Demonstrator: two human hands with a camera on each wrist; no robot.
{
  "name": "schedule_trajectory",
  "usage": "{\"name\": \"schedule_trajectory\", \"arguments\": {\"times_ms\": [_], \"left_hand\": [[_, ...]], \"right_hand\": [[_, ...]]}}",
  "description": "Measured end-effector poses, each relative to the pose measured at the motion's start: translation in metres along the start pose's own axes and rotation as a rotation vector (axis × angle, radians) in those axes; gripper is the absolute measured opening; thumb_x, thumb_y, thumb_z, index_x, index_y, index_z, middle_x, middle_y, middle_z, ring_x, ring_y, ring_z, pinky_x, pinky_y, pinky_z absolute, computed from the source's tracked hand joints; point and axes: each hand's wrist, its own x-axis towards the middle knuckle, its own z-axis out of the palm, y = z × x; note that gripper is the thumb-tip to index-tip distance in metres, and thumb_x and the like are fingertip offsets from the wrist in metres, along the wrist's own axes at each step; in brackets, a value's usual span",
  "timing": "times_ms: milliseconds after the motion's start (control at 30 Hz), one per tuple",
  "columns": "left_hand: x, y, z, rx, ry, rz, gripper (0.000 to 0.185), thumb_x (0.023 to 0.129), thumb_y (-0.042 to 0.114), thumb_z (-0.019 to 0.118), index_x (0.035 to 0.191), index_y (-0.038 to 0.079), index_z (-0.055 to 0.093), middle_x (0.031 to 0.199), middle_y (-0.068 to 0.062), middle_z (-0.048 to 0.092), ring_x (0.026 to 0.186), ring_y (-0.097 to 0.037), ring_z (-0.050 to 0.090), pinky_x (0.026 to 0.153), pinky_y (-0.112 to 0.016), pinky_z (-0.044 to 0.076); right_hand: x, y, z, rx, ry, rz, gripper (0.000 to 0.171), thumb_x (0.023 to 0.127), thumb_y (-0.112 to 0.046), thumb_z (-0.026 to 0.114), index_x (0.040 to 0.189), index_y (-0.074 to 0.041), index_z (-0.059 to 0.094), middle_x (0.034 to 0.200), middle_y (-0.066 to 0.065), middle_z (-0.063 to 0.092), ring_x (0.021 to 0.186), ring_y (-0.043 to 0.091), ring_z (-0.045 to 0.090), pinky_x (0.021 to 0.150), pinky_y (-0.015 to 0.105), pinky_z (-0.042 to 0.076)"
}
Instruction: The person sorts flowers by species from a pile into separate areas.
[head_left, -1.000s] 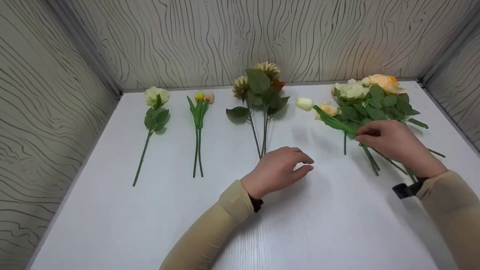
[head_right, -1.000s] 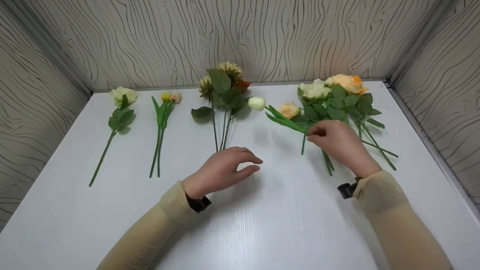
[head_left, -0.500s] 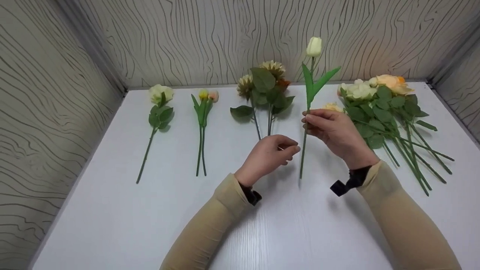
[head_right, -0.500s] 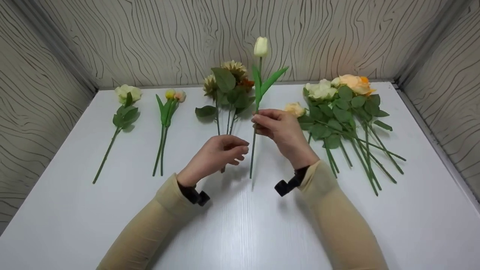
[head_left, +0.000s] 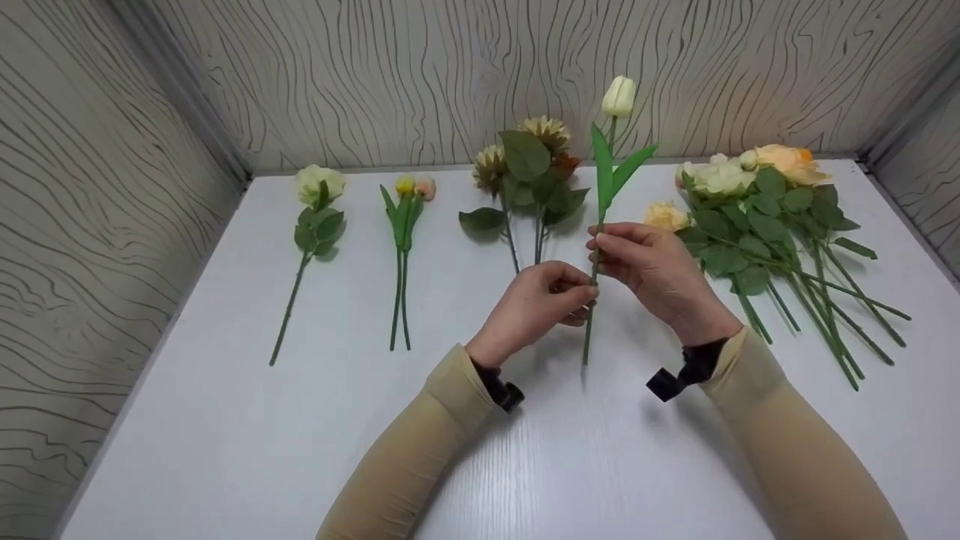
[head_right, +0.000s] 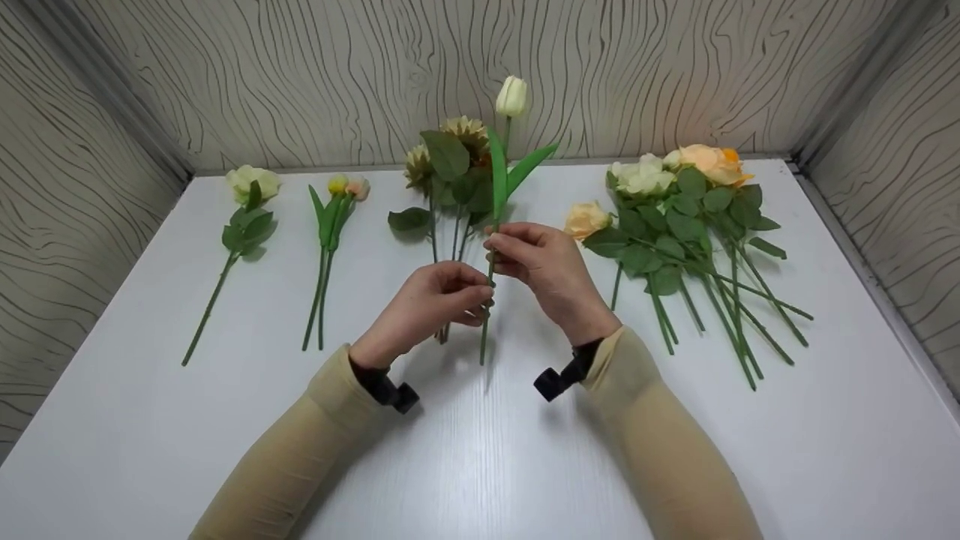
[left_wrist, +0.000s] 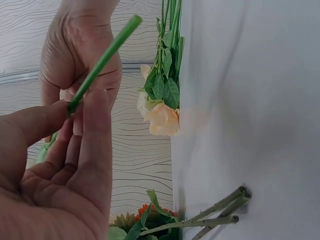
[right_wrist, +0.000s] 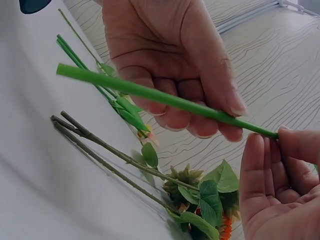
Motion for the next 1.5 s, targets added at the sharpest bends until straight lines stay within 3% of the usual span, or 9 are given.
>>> {"name": "schedule_trajectory", "arguments": {"times_ms": [300, 567, 967, 1167, 1333, 1500], "left_hand": [[0.0, -0.001, 0.001, 0.01, -0.001, -0.008, 0.008, 0.098, 0.015, 0.072, 0.103, 0.01, 0.069, 0.094, -0.006, 0.072, 0.082, -0.019, 0.072, 0.075, -0.035, 0.062], [0.001, -0.003, 0.002, 0.078, 0.013, -0.005, 0.007, 0.097, 0.017, 0.073, 0.101, 0.012, 0.069, 0.092, -0.004, 0.071, 0.078, -0.018, 0.073, 0.072, -0.033, 0.062], [0.002, -0.003, 0.002, 0.041, 0.026, -0.01, 0.008, 0.099, 0.019, 0.07, 0.103, 0.012, 0.069, 0.094, -0.004, 0.071, 0.08, -0.019, 0.073, 0.072, -0.033, 0.062], [0.002, -0.001, 0.0, 0.037, 0.022, -0.021, 0.008, 0.099, 0.019, 0.071, 0.102, 0.012, 0.069, 0.094, -0.004, 0.072, 0.08, -0.02, 0.073, 0.076, -0.039, 0.062], [-0.003, 0.002, -0.014, 0.083, 0.041, -0.032, 0.009, 0.099, 0.02, 0.072, 0.103, 0.012, 0.069, 0.095, -0.005, 0.072, 0.079, -0.021, 0.072, 0.079, -0.043, 0.062], [-0.016, 0.004, -0.06, 0.242, 0.148, -0.055, 0.012, 0.1, 0.02, 0.07, 0.106, 0.01, 0.068, 0.098, -0.008, 0.069, 0.081, -0.02, 0.07, 0.077, -0.039, 0.061]], "right_hand": [[-0.001, 0.0, 0.003, -0.019, 0.019, 0.002, 0.036, 0.097, -0.016, 0.074, 0.122, 0.009, 0.068, 0.099, 0.008, 0.072, 0.086, 0.019, 0.068, 0.08, 0.03, 0.059], [-0.003, 0.001, 0.002, -0.032, 0.058, 0.016, 0.031, 0.095, -0.018, 0.075, 0.118, 0.004, 0.072, 0.096, 0.008, 0.072, 0.082, 0.018, 0.067, 0.079, 0.03, 0.059], [-0.003, 0.001, 0.002, -0.078, 0.063, 0.02, 0.043, 0.096, -0.019, 0.074, 0.125, 0.011, 0.065, 0.101, 0.009, 0.071, 0.088, 0.019, 0.069, 0.084, 0.032, 0.059], [-0.003, 0.0, 0.003, -0.095, 0.041, 0.012, 0.033, 0.096, -0.021, 0.075, 0.118, 0.004, 0.072, 0.102, 0.009, 0.071, 0.09, 0.019, 0.068, 0.085, 0.033, 0.059], [-0.004, 0.0, 0.003, -0.088, 0.026, 0.018, 0.035, 0.097, -0.024, 0.073, 0.121, 0.002, 0.071, 0.103, 0.011, 0.071, 0.092, 0.022, 0.069, 0.087, 0.034, 0.059], [-0.003, -0.002, 0.003, -0.075, 0.027, 0.013, 0.036, 0.098, -0.025, 0.072, 0.122, 0.003, 0.069, 0.103, 0.011, 0.071, 0.092, 0.023, 0.069, 0.086, 0.035, 0.06]]}}
